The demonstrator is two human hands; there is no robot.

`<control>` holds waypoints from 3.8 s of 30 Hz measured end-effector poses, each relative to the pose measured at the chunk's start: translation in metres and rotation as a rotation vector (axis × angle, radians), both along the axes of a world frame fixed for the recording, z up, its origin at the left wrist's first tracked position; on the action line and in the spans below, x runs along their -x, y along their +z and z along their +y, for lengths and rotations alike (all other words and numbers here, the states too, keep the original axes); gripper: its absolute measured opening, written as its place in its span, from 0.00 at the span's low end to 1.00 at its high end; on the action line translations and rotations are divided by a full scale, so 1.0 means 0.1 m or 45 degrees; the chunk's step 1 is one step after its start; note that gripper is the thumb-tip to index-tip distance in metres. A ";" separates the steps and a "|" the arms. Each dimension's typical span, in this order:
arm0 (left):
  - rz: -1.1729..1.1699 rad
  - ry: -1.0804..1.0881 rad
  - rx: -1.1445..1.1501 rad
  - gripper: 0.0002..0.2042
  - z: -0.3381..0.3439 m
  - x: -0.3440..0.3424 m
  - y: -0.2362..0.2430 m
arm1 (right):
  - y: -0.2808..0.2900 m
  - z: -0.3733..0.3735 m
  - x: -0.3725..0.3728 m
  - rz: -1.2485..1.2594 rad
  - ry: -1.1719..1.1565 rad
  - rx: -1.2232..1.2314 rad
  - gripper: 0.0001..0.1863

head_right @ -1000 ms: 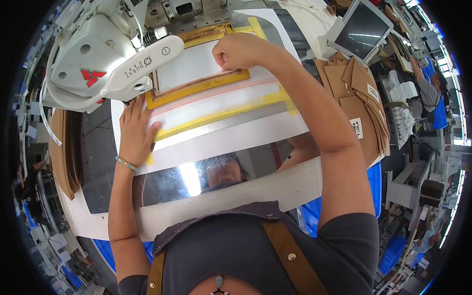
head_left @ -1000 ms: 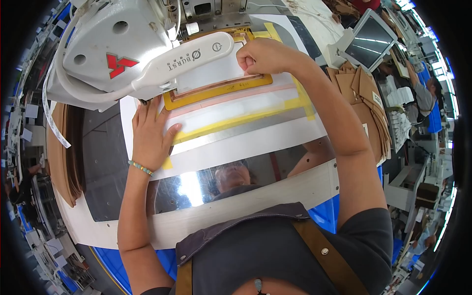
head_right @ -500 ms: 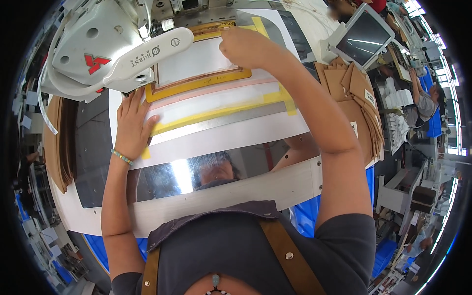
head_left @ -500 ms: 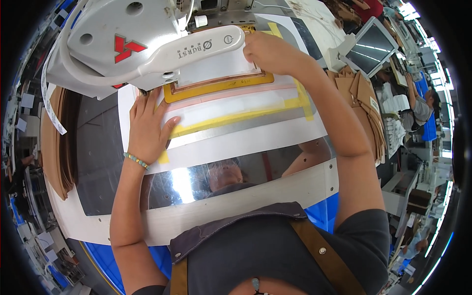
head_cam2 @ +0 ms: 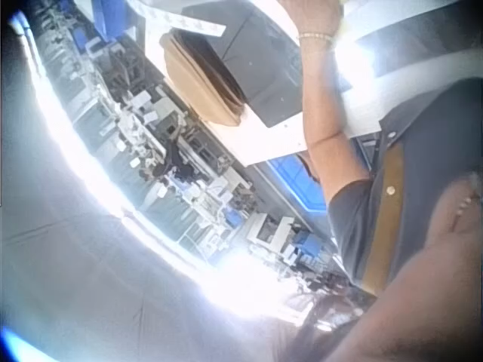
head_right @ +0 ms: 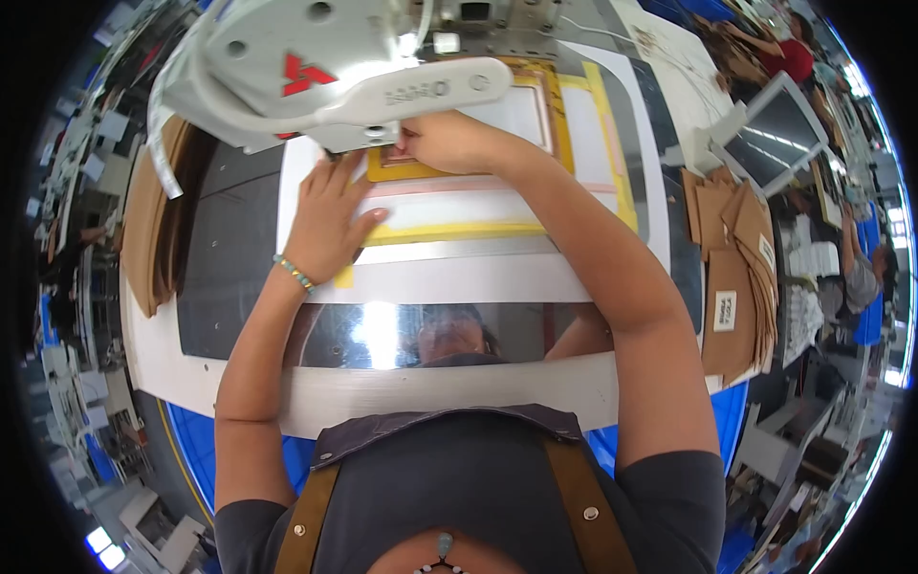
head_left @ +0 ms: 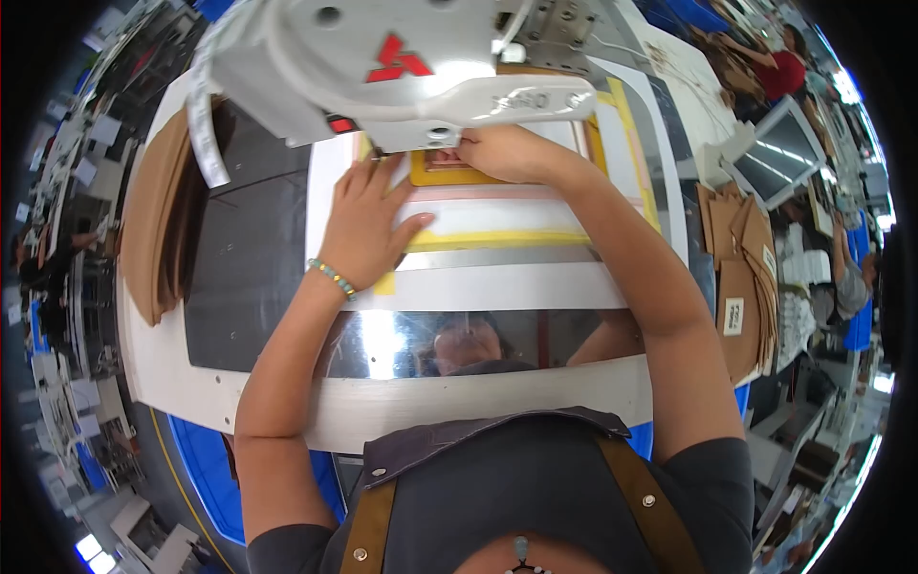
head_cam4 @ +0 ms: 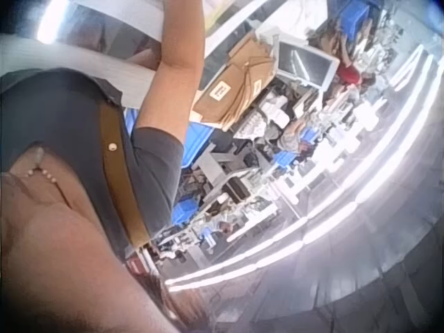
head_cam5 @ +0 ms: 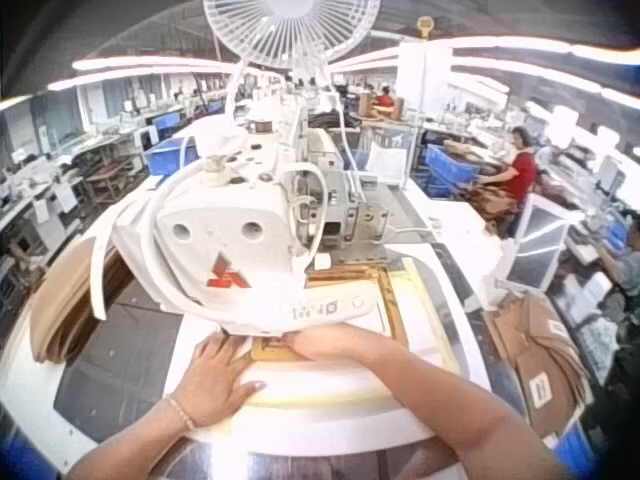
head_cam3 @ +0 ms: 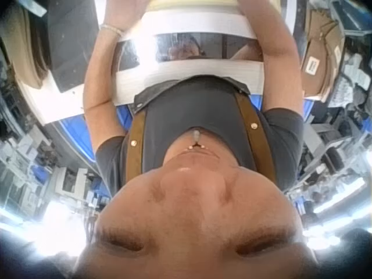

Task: The recorder is sewing brand labels onto brown leather components using an industrial sewing machine in a workshop environment.

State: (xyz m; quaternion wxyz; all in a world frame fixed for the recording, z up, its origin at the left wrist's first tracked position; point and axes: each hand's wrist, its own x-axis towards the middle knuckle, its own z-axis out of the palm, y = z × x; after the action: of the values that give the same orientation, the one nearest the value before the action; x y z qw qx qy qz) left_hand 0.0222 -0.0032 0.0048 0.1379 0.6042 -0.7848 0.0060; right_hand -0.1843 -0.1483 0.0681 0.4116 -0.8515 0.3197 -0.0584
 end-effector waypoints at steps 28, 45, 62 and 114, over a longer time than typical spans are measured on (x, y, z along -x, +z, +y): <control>-0.559 1.049 0.111 0.06 0.05 -2.91 0.54 | -0.22 0.20 1.37 -0.489 -0.442 0.533 0.07; -0.031 0.475 0.523 0.08 0.87 -1.96 0.58 | -0.08 0.47 1.07 -0.507 -0.156 0.805 0.10; -0.238 0.360 0.399 0.11 1.99 -1.31 0.23 | -0.39 1.02 -0.45 -0.345 0.554 1.582 0.06; -0.158 -0.347 0.530 0.10 -0.06 -0.32 0.19 | -0.42 0.43 2.27 0.040 -0.264 1.432 0.08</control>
State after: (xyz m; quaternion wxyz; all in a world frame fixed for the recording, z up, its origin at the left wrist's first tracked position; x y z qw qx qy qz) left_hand 0.0540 -0.0090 0.0235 0.2105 0.4499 -0.8478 0.1858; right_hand -0.4109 -0.1055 0.0266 -0.1174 -0.9045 0.3272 -0.2469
